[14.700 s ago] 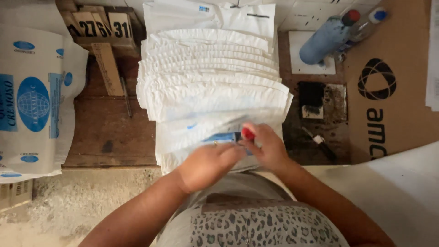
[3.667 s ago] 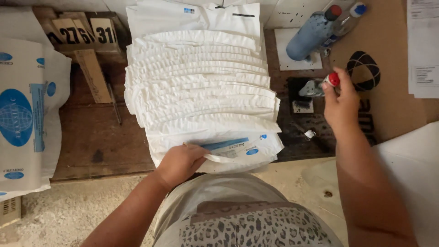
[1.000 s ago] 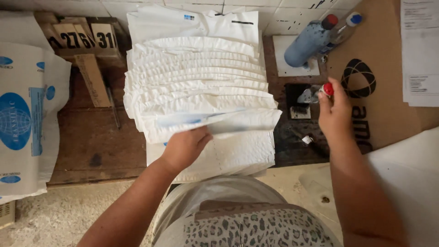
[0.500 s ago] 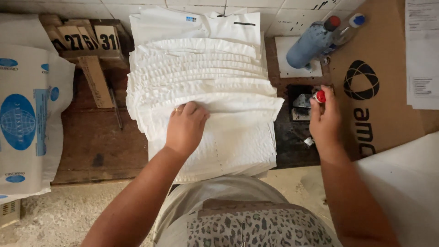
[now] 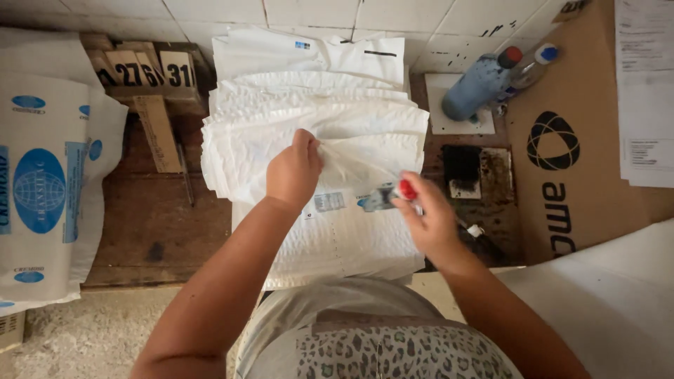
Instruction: Stamping individual plastic cheese bags with a handheld stamp and flipping them over in a stack
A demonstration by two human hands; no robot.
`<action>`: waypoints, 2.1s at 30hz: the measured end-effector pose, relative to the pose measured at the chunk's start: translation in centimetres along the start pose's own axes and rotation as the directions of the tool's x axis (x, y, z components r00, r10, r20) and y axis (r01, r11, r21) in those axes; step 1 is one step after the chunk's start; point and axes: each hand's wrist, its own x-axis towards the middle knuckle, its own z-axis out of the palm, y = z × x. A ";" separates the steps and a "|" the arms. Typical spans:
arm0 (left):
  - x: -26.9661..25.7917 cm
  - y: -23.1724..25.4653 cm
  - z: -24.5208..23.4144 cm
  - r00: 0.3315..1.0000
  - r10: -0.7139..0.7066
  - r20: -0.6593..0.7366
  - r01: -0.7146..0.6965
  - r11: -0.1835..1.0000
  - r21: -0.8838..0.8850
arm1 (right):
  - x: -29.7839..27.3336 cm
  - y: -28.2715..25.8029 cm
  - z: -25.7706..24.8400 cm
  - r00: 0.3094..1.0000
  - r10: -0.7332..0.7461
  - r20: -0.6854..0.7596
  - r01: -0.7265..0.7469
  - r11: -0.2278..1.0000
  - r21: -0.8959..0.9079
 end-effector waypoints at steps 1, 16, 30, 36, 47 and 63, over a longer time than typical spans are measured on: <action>0.3 0.3 -0.2 1.000 -0.015 0.007 0.015 0.998 -0.063 | 0.5 -0.3 1.1 0.992 -0.112 0.062 0.116 0.992 -0.052; -4.0 -4.6 1.2 0.719 0.629 0.296 -0.658 0.753 -0.004 | 5.8 -0.7 2.3 0.998 0.042 0.053 -0.045 0.997 0.058; -3.3 -5.2 4.2 0.738 0.664 0.124 -0.675 0.724 0.143 | 2.7 0.6 -4.7 0.986 0.163 -0.034 -0.148 0.952 0.268; -2.5 -6.0 5.4 0.745 0.667 -0.007 -0.665 0.744 0.069 | 1.9 1.5 -5.9 0.988 0.146 -0.041 -0.132 0.961 0.242; 1.0 -4.8 6.4 0.730 0.678 -0.084 -0.521 0.631 0.574 | 1.1 1.5 3.3 0.952 -0.287 0.106 0.303 0.931 -0.205; -3.0 -2.3 3.1 0.718 0.677 0.160 -0.695 0.710 0.115 | 6.4 2.2 5.3 0.978 -0.155 0.143 0.161 0.986 -0.034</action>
